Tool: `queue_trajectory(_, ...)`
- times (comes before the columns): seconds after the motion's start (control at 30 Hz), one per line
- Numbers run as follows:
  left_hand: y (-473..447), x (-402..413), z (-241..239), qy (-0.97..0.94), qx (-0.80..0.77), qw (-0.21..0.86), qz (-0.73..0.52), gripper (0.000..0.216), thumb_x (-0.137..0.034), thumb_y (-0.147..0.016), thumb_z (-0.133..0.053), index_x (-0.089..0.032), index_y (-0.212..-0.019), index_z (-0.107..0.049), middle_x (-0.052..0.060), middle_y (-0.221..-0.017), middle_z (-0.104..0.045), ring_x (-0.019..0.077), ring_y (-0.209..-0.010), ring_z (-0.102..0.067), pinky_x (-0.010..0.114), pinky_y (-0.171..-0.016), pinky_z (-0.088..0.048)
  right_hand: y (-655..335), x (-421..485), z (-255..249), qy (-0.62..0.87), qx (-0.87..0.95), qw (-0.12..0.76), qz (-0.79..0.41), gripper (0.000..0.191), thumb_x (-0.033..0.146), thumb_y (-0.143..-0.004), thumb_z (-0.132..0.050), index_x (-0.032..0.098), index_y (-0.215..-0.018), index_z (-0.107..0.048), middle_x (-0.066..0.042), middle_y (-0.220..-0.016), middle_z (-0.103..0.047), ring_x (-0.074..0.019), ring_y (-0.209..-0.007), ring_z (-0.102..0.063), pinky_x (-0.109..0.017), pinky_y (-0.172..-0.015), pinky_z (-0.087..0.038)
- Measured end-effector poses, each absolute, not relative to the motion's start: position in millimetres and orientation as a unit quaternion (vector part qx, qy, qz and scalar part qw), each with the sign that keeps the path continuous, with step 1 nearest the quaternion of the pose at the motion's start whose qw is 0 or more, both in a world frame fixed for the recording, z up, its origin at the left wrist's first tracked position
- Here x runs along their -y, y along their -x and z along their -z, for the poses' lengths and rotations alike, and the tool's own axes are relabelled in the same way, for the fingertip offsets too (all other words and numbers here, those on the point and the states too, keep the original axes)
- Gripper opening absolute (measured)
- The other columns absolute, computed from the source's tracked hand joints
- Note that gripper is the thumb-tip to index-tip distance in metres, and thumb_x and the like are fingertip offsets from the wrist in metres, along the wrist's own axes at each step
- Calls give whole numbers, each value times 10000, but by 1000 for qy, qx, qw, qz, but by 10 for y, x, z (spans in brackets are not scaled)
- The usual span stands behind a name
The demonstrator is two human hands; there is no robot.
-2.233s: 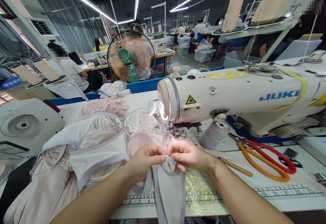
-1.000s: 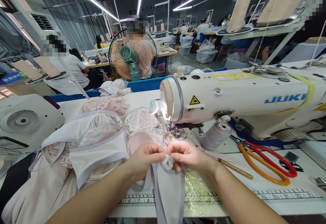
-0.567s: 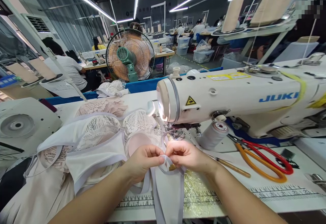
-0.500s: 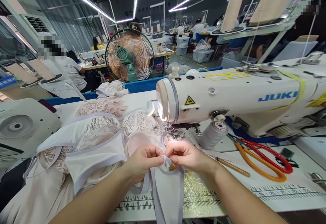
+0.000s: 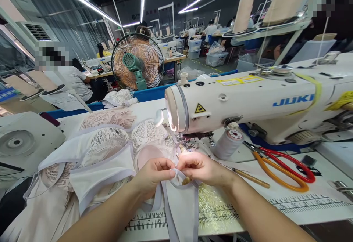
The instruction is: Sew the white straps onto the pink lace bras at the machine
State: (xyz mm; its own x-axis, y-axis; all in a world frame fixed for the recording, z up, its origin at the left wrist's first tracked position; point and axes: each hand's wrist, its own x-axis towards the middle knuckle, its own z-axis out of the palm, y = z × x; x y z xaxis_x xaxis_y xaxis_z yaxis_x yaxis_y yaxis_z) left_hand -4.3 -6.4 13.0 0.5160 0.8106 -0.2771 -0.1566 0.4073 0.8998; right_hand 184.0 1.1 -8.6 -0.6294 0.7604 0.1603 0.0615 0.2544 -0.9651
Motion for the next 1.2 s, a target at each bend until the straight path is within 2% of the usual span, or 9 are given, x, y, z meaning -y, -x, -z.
queue_trajectory(1.2, 52, 62, -127, -419, -358, 770, -322, 214, -236, -500, -774, -123, -595, -619, -20, -566, -561, 86, -572, -458, 234, -633, -328, -1825, -30, 104, 277, 715, 313, -561, 261, 373, -825, -553, 139, -731, -620, -4, -677, -451, -119, -636, -439, -242, -578, -346)
